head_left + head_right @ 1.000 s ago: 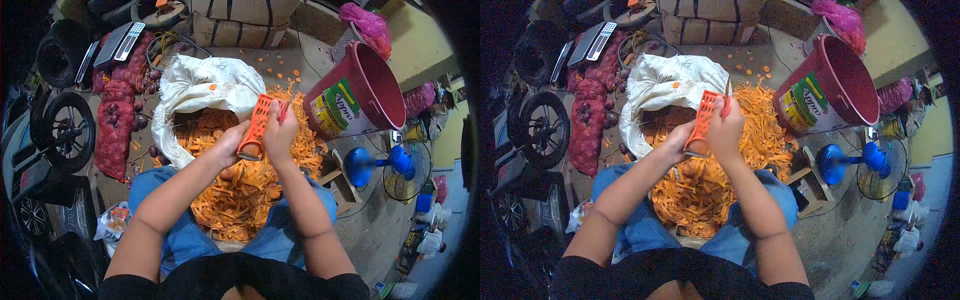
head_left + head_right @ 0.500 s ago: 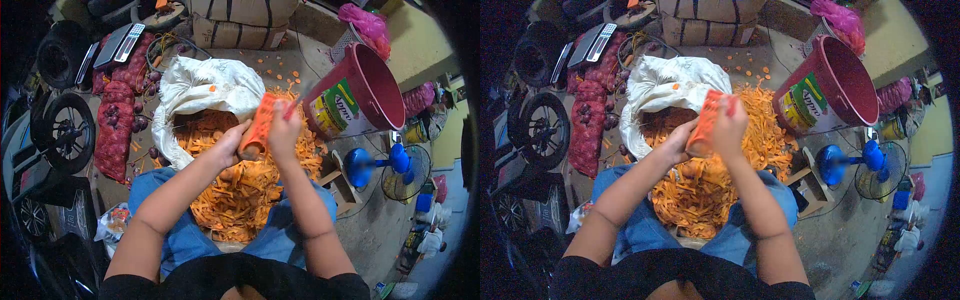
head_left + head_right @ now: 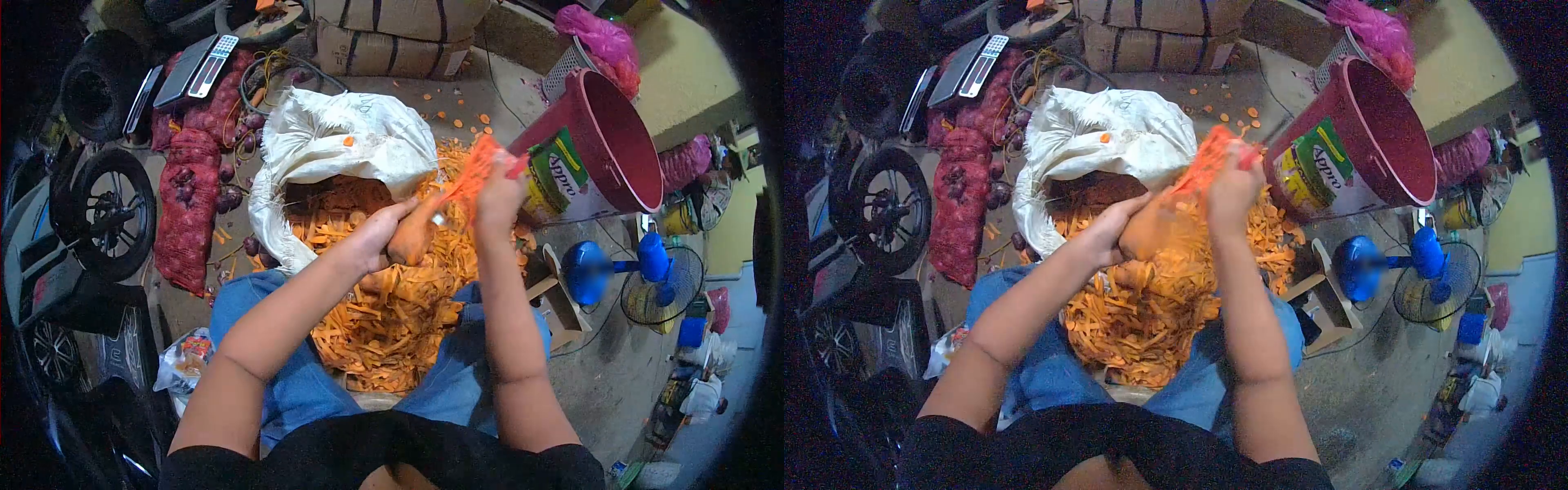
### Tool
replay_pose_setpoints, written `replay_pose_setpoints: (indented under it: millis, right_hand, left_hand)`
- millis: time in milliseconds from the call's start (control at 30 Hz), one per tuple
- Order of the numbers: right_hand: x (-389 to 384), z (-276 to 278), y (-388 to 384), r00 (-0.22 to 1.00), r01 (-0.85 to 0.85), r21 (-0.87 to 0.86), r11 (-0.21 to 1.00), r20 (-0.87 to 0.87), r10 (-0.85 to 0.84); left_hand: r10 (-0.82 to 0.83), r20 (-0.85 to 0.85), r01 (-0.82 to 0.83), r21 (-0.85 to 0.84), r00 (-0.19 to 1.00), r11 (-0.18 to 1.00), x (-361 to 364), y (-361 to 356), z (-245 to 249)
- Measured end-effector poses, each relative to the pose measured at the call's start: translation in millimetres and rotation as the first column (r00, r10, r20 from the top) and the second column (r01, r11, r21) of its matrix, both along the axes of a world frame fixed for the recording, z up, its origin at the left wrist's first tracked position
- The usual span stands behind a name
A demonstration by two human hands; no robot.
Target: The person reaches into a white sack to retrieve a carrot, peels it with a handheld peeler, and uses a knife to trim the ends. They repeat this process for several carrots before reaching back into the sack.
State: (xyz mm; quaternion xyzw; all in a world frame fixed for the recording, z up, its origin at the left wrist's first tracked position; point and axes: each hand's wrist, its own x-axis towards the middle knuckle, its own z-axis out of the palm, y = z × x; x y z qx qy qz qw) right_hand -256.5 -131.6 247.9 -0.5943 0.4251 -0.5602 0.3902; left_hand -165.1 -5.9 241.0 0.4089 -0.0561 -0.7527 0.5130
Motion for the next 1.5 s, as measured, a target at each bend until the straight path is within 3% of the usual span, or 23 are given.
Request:
replay_pose_setpoints:
  millis: [67, 133, 167, 233, 300, 400, 467, 533, 567, 600, 667, 733, 800, 867, 933, 1067, 1133, 1200, 1233, 1300, 1333, 1433, 1500]
  right_hand:
    - [9.7, 6.8, 33.2, 0.997, -0.078, -0.069, 0.995, -0.006, 0.078]
    - [10.9, 8.7, 52.8, 0.951, -0.212, -0.005, 0.977, -0.233, 0.205]
    - [10.9, 7.6, 50.9, 0.95, -0.214, -0.003, 0.977, -0.234, 0.207]
    - [10.7, 2.9, 37.2, 0.977, -0.084, -0.028, 0.996, -0.198, 0.077]
    - [-0.2, -5.1, -2.4, 0.97, 0.106, -0.141, 0.984, -0.204, -0.134]
    - [-19.7, -17.6, -33.2, 0.928, 0.25, -0.109, 0.962, -0.257, -0.27]
    - [-20.5, -10.0, -33.5, 0.966, 0.242, 0.09, 0.966, -0.12, -0.231]
    - [-5.5, 5.5, -3.4, 0.993, 0.106, 0.044, 0.993, -0.053, -0.103]
    - [0.7, 2.3, 5.2, 0.998, 0.041, 0.035, 0.999, -0.043, -0.04]
    - [7.2, 6.3, 23.1, 0.998, -0.047, -0.002, 0.999, -0.051, 0.047]
    - [11.6, 6.9, 43.2, 0.989, -0.133, -0.037, 0.99, -0.065, 0.13]
    - [13.4, 0.7, 49.6, 0.963, -0.18, 0.066, 0.981, -0.189, 0.19]
    - [11.5, 2.4, 41.9, 0.957, -0.13, 0.074, 0.989, -0.25, 0.145]
    - [5.3, -3.3, 14.6, 0.966, 0.065, -0.203, 0.977, -0.233, -0.113]
    - [-12.8, -14.7, -23.0, 0.949, 0.203, -0.072, 0.977, -0.232, -0.214]
    - [-18.5, -7.7, -28.5, 0.949, 0.26, 0.077, 0.963, -0.206, -0.24]
    - [0.9, 8.5, 5.0, 0.995, 0.063, 0.083, 0.995, 0.069, -0.068]
    - [8.0, 2.9, 29.5, 0.991, -0.134, -0.012, 0.991, -0.014, 0.134]
    - [10.3, 5.5, 40.7, 0.991, -0.133, -0.012, 0.991, -0.014, 0.132]
    - [13.2, 15.2, 56.7, 0.954, -0.207, 0.111, 0.972, -0.197, 0.225]
    - [13.1, 12.5, 53.8, 0.953, -0.209, 0.112, 0.971, -0.198, 0.228]
    - [2.9, 2.0, 15.9, 0.946, 0.013, -0.012, 1.0, -0.324, -0.016]
    - [-15.1, -19.2, -28.6, 0.924, 0.199, -0.166, 0.966, -0.297, -0.242]
  left_hand:
    - [0.064, 0.002, -0.064, -0.027, 0.998, 0.998, 2.1, -2.4, -8.6]
    - [0.123, 0.016, -0.123, -0.045, 0.992, 0.991, -1.8, -4.1, -11.2]
    - [0.099, 0.044, -0.094, -0.11, 0.994, 0.989, -0.9, -3.7, -11.3]
    - [0.078, 0.076, -0.064, -0.174, 0.994, 0.983, -1.2, -1.5, -6.8]
    - [-0.015, 0.262, 0.042, -0.099, 0.965, 0.994, -10.7, 3.1, 3.9]
    - [0.005, 0.201, 0.02, -0.122, 0.98, 0.992, -21.5, 6.5, 3.6]
    - [0.023, 0.128, -0.016, -0.056, 0.991, 0.998, -15.2, 3.1, 4.2]
    - [0.046, -0.037, -0.047, -0.022, 0.998, 0.999, -2.6, 0.2, -5.5]
    - [0.031, -0.031, -0.032, -0.032, 0.999, 0.999, 1.0, -0.9, -10.0]
    - [0.033, -0.031, -0.034, -0.033, 0.999, 0.999, -0.2, -3.5, -8.4]
    - [0.252, -0.09, -0.249, 0.043, 0.964, 0.968, -5.7, -9.1, -3.5]
    - [0.225, -0.005, -0.225, -0.023, 0.974, 0.974, -5.8, -7.1, -2.7]
    - [0.204, 0.083, -0.197, -0.088, 0.976, 0.977, -5.2, -4.0, 0.3]
    - [0.041, 0.26, -0.02, -0.083, 0.965, 0.996, -6.5, -2.0, 5.1]
    - [-0.003, 0.297, 0.022, -0.061, 0.955, 0.998, -12.6, 3.7, 3.4]
    - [0.072, 0.118, -0.071, -0.016, 0.99, 0.997, -12.8, 3.2, 7.4]
    - [0.095, 0.03, -0.096, 0.04, 0.995, 0.995, -2.1, -0.4, -2.5]
    - [0.089, -0.031, -0.088, 0.048, 0.996, 0.995, -1.1, -1.1, -6.8]
    - [0.149, -0.02, -0.149, 0.01, 0.989, 0.989, -2.7, -2.9, -12.5]
    - [0.21, -0.013, -0.21, -0.027, 0.978, 0.977, -5.1, -4.2, -11.0]
    - [0.183, 0.072, -0.181, -0.039, 0.98, 0.983, -5.3, -3.7, -2.7]
    - [0.103, 0.214, -0.09, -0.071, 0.971, 0.993, -9.2, -0.1, -2.5]
    - [0.023, 0.256, 0.011, -0.128, 0.966, 0.992, -14.5, 7.4, -0.4]
